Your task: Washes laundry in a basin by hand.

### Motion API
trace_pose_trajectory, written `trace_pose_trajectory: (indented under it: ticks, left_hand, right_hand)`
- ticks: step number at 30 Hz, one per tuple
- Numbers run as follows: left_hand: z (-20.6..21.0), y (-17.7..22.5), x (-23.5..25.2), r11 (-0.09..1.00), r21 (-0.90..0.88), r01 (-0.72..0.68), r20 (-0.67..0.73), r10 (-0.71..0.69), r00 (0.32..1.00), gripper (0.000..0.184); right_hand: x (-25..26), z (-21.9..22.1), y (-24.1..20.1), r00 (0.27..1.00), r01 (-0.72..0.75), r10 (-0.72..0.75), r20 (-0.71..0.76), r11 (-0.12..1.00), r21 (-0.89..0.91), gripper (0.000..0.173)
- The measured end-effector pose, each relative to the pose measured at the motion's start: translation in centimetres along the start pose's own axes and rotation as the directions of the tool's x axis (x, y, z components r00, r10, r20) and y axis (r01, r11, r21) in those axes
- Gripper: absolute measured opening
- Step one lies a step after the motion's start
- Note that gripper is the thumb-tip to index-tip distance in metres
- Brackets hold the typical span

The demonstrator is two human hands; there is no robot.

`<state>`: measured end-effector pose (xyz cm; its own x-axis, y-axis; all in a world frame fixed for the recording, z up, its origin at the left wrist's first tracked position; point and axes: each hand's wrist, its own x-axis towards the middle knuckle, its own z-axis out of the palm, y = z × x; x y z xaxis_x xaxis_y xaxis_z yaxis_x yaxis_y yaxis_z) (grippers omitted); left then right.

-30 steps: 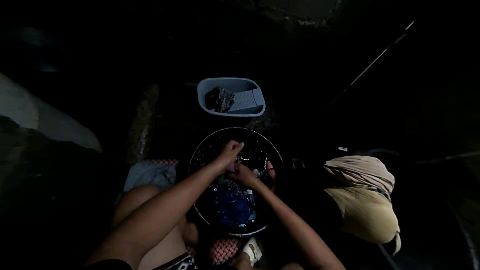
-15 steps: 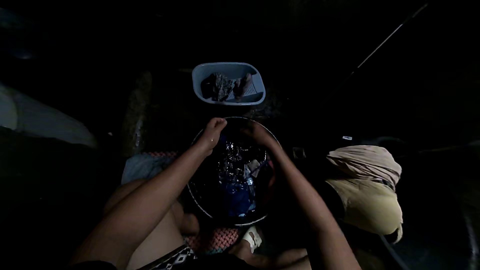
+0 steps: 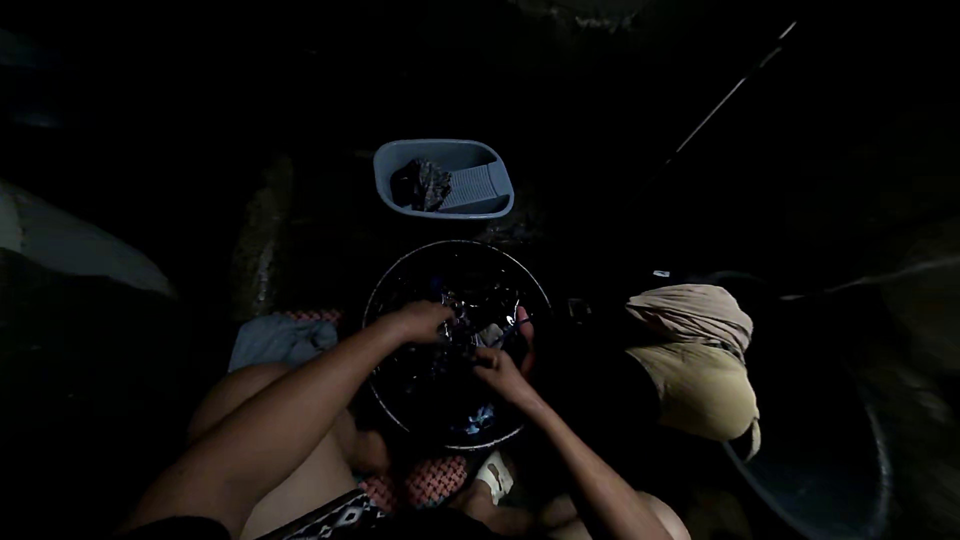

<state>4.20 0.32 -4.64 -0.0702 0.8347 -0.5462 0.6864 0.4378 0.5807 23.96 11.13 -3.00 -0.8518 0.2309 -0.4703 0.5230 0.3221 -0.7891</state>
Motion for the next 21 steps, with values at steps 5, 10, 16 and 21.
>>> trace_pose_trajectory:
  ticks: [5, 10, 16, 21]
  left_hand:
    - [3.3, -0.5, 0.5, 0.996, 0.063, 0.055, 0.171, -0.065, 0.983, 0.071]
    - [3.5, -0.6, 0.9, 0.994, -0.11, 0.003, 0.174, 0.016, 0.985, 0.065]
    - [1.5, 2.8, -3.1, 0.833, -0.462, 0.305, 0.165, -0.257, 0.952, 0.036]
    - [0.6, 4.9, -2.8, 0.667, -0.712, 0.218, 0.005, -0.306, 0.952, 0.027]
  right_hand:
    - [-6.1, -4.2, -8.2, 0.954, 0.286, -0.267, -0.136, 0.948, 0.141, 0.016]
    - [-11.3, -7.8, -13.2, 0.788, 0.593, -0.513, -0.34, 0.781, 0.196, 0.02]
    - [-10.1, -13.1, -11.2, 0.295, 0.915, -0.873, -0.389, 0.141, 0.378, 0.023]
    - [-11.7, -13.0, -15.1, 0.393, 0.908, -0.713, -0.581, 0.202, 0.367, 0.019]
